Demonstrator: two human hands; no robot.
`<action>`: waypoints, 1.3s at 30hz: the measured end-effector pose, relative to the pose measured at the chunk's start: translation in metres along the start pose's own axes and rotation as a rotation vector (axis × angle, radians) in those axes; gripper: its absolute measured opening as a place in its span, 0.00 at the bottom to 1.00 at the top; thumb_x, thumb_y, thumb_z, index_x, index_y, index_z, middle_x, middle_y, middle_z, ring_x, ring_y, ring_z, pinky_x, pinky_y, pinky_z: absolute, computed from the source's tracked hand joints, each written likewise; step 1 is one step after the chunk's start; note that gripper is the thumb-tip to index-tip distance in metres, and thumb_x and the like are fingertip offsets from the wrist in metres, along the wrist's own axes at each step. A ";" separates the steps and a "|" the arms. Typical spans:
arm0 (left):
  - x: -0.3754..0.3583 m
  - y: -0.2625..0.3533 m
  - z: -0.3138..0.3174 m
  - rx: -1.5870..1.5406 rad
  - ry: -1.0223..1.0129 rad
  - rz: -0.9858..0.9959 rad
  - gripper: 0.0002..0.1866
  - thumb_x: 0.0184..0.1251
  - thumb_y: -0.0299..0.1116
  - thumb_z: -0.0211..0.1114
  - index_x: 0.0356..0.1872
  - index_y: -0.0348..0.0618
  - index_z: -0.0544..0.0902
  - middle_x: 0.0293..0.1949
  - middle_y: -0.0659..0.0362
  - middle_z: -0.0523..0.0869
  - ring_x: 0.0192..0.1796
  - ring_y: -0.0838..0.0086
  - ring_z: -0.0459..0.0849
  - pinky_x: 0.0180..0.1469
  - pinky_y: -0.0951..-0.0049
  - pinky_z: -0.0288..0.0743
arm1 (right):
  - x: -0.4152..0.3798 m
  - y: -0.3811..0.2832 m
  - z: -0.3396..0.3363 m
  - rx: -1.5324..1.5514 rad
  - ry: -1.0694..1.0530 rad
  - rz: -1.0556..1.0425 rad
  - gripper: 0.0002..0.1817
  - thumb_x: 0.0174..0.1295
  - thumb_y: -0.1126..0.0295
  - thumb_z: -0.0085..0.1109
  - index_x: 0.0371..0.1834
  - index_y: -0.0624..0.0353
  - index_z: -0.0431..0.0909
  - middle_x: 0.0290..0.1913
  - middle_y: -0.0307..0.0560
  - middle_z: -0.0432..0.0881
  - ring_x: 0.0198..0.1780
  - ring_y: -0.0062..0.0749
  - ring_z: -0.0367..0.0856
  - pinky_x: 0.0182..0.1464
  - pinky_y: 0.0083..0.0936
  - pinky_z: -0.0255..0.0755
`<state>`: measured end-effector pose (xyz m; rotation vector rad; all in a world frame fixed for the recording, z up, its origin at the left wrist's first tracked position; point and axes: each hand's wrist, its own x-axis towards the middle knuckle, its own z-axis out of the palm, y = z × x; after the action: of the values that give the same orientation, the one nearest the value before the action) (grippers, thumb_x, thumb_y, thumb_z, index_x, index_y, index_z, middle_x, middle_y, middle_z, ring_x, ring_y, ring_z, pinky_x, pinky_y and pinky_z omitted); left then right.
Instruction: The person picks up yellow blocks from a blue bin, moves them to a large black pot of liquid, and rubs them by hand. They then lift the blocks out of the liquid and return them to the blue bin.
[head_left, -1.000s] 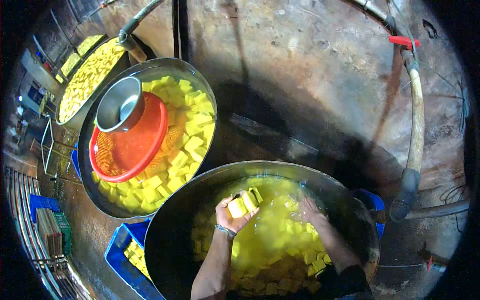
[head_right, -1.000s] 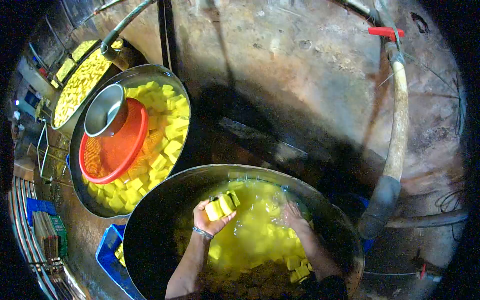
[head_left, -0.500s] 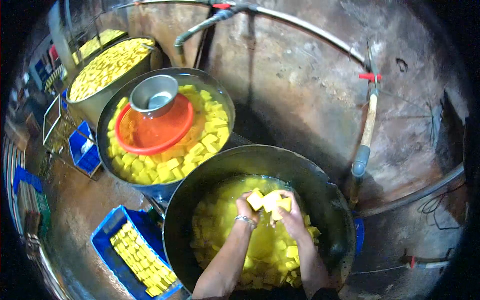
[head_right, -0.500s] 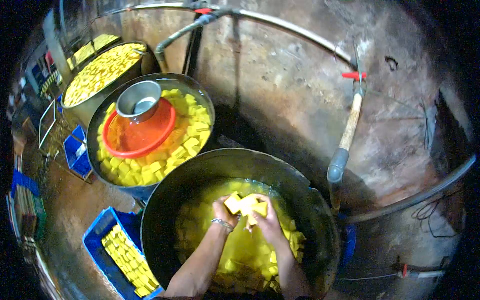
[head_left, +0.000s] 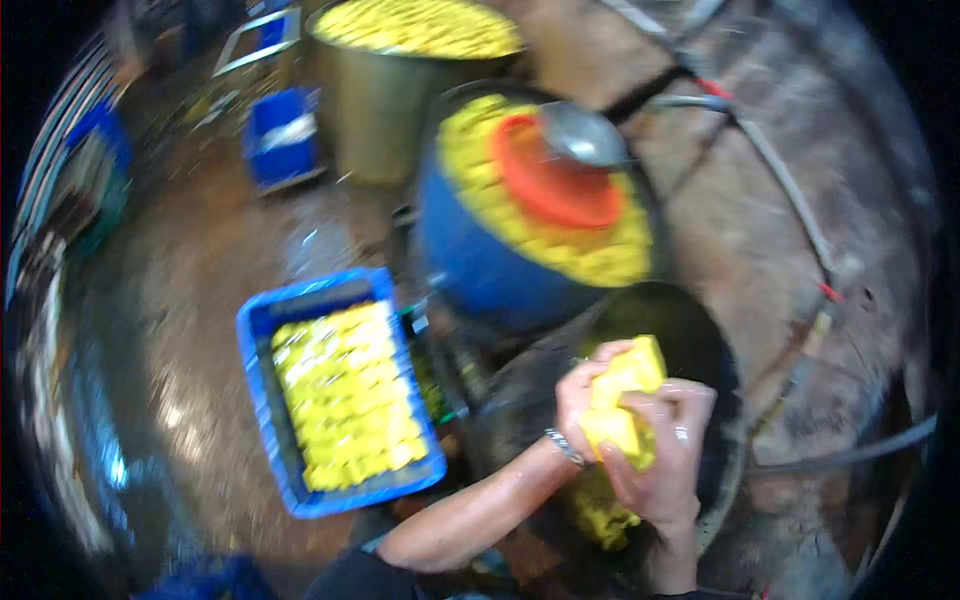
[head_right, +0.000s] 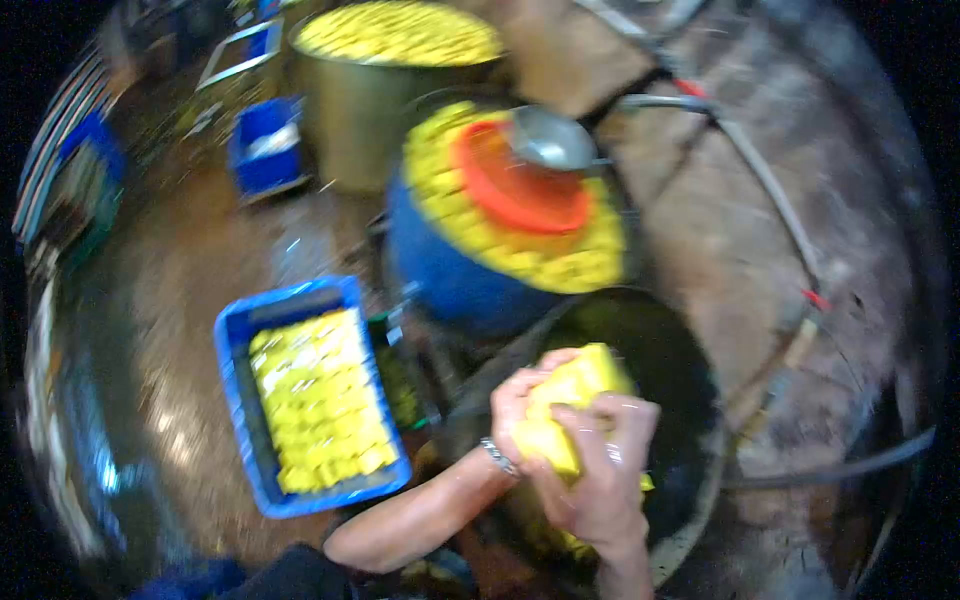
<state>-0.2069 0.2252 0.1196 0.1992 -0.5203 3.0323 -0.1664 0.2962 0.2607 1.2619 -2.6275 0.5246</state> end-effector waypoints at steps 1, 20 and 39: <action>-0.024 0.025 -0.008 -0.042 -0.185 0.005 0.24 0.62 0.37 0.50 0.57 0.37 0.74 0.58 0.49 0.77 0.63 0.60 0.73 0.69 0.62 0.63 | 0.003 -0.021 0.019 0.003 0.039 -0.026 0.26 0.44 0.65 0.72 0.49 0.56 0.76 0.53 0.57 0.69 0.55 0.52 0.68 0.56 0.43 0.66; -0.314 0.205 -0.134 0.047 1.534 0.687 0.25 0.70 0.58 0.45 0.45 0.44 0.74 0.39 0.54 0.78 0.43 0.65 0.76 0.51 0.62 0.70 | -0.118 -0.089 0.471 0.093 -1.105 0.141 0.37 0.56 0.40 0.62 0.62 0.56 0.73 0.66 0.58 0.69 0.73 0.61 0.55 0.67 0.57 0.61; -0.054 0.040 0.028 2.045 0.368 0.414 0.18 0.69 0.32 0.53 0.54 0.31 0.76 0.52 0.48 0.80 0.55 0.64 0.77 0.58 0.64 0.72 | -0.151 0.112 0.088 0.309 0.063 0.410 0.08 0.59 0.70 0.55 0.36 0.64 0.76 0.33 0.56 0.80 0.33 0.47 0.80 0.35 0.40 0.77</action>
<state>-0.1536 0.1762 0.1251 -0.4323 2.6333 2.2761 -0.1606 0.4358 0.1069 0.7463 -2.8356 1.0489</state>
